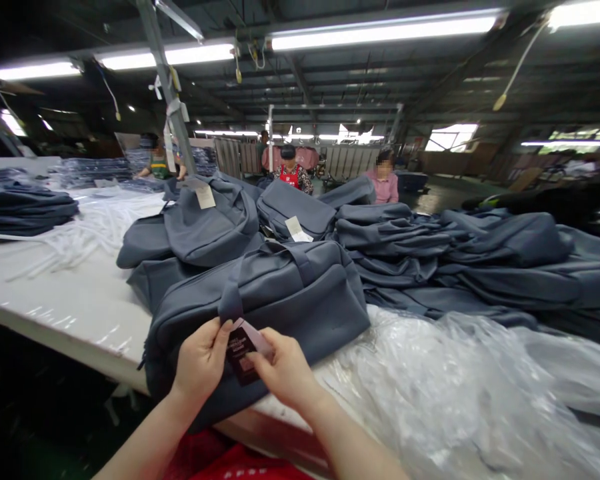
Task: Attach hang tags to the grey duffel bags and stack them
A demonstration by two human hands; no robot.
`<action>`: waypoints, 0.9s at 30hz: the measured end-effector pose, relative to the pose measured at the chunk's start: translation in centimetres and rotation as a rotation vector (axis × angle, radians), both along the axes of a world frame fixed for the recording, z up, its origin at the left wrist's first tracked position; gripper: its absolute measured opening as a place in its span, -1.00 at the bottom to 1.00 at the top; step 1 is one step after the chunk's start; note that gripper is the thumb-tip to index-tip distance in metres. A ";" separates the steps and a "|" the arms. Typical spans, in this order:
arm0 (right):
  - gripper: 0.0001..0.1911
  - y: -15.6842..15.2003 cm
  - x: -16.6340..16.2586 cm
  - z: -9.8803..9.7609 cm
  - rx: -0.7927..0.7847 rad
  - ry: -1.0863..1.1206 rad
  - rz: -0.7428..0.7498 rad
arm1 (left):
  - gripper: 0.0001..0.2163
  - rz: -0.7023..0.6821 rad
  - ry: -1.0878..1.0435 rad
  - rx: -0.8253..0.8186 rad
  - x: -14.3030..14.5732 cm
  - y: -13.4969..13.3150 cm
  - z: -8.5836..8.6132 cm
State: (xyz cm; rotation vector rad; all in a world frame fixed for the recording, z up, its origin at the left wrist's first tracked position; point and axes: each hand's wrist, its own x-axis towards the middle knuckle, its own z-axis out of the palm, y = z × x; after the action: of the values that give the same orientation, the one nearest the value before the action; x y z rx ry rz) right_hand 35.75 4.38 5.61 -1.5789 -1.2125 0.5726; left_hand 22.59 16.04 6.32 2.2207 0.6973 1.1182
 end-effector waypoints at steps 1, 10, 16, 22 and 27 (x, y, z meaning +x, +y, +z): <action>-0.89 0.1 0.2 0.1 0.010 0.011 0.008 | -0.70 0.059 0.008 0.116 -0.2 0.2 0.4; -0.84 -0.2 2.9 -1.0 0.045 0.130 0.034 | -0.66 0.164 -0.114 0.180 -1.0 3.6 2.6; -0.73 0.2 2.6 -3.0 0.023 0.323 0.089 | -0.62 0.120 -0.112 0.189 -0.2 3.2 2.4; -0.74 0.5 1.7 -2.4 -0.021 0.146 0.043 | -0.64 0.117 -0.179 0.267 -0.3 2.1 2.7; -0.67 -2.1 1.9 1.1 0.428 -0.476 -0.363 | -0.78 -0.044 -0.121 0.457 -1.3 -0.6 4.1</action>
State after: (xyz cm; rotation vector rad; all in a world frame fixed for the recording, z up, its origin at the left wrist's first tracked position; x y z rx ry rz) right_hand 37.66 2.26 6.72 -1.5455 -1.2414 -0.3006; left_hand 21.27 15.41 10.37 2.4945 0.3634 1.4931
